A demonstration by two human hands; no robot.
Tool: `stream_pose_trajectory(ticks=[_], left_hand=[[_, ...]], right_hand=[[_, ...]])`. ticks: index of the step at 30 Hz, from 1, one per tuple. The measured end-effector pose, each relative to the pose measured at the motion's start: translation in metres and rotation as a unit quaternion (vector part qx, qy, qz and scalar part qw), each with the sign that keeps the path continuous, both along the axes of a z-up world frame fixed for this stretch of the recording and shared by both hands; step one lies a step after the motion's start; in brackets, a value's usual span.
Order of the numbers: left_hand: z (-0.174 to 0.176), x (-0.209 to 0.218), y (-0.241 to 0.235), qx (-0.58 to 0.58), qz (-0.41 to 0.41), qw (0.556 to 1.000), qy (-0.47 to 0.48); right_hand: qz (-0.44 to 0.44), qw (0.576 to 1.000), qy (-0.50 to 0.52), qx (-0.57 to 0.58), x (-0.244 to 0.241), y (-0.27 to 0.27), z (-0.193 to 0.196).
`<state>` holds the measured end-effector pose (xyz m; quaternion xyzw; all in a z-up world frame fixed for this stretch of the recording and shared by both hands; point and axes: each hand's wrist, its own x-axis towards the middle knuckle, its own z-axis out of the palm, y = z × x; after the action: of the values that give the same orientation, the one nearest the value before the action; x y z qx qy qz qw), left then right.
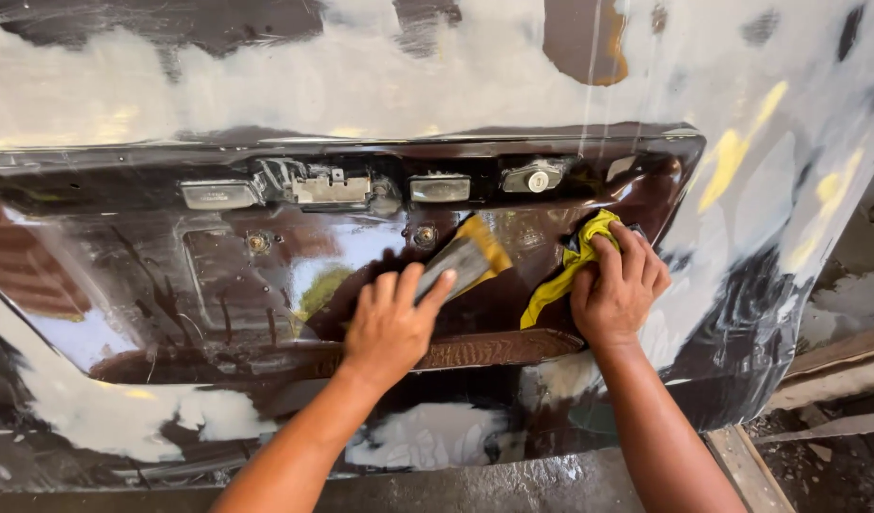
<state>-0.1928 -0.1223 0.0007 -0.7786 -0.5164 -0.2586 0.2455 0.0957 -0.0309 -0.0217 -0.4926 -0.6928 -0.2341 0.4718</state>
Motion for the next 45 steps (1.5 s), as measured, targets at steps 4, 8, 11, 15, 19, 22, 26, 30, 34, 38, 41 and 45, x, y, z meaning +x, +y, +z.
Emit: stream_pose_trajectory(ticks=[4, 8, 11, 15, 19, 22, 26, 30, 34, 38, 41, 45], left_hand=[[0.009, 0.054, 0.047, 0.027, -0.068, 0.997, -0.004], [0.006, 0.053, 0.048, 0.014, -0.061, 0.998, 0.011], [-0.003, 0.011, 0.011, 0.007, -0.011, 1.0, -0.014], [-0.002, 0.002, -0.006, 0.022, 0.038, 0.998, -0.045], [0.001, 0.044, 0.042, -0.004, 0.004, 1.0, -0.013], [0.014, 0.064, 0.054, 0.024, -0.036, 0.999, 0.015], [0.007, 0.025, 0.022, 0.005, -0.016, 1.0, 0.004], [0.005, -0.004, -0.014, 0.011, 0.029, 0.999, -0.023], [0.0, 0.032, 0.026, -0.01, 0.008, 1.0, -0.021], [0.008, 0.071, 0.053, 0.016, -0.042, 0.999, -0.011], [-0.004, 0.055, 0.032, 0.008, -0.055, 0.998, -0.007], [-0.022, 0.006, -0.01, -0.005, -0.067, 0.997, 0.024]], right_hand=[[0.003, 1.0, 0.001, 0.006, 0.0, -0.001, 0.004], [0.003, 1.0, -0.008, 0.003, 0.003, 0.0, 0.001], [0.008, 1.0, -0.004, 0.005, 0.0, 0.001, 0.001], [0.009, 1.0, -0.002, 0.004, 0.001, 0.0, 0.003], [0.01, 1.0, 0.004, 0.004, 0.002, -0.001, 0.001], [0.008, 1.0, 0.006, 0.001, 0.003, 0.0, 0.002], [0.016, 1.0, 0.01, -0.001, 0.002, -0.002, -0.001], [0.009, 1.0, 0.013, 0.0, 0.001, -0.001, -0.001], [0.015, 1.0, 0.014, 0.001, 0.0, 0.001, -0.002], [0.018, 1.0, 0.009, 0.007, 0.003, 0.002, 0.002], [0.036, 0.999, 0.007, 0.001, 0.008, -0.002, -0.002], [0.086, 0.996, 0.028, 0.011, 0.015, -0.001, -0.002]])
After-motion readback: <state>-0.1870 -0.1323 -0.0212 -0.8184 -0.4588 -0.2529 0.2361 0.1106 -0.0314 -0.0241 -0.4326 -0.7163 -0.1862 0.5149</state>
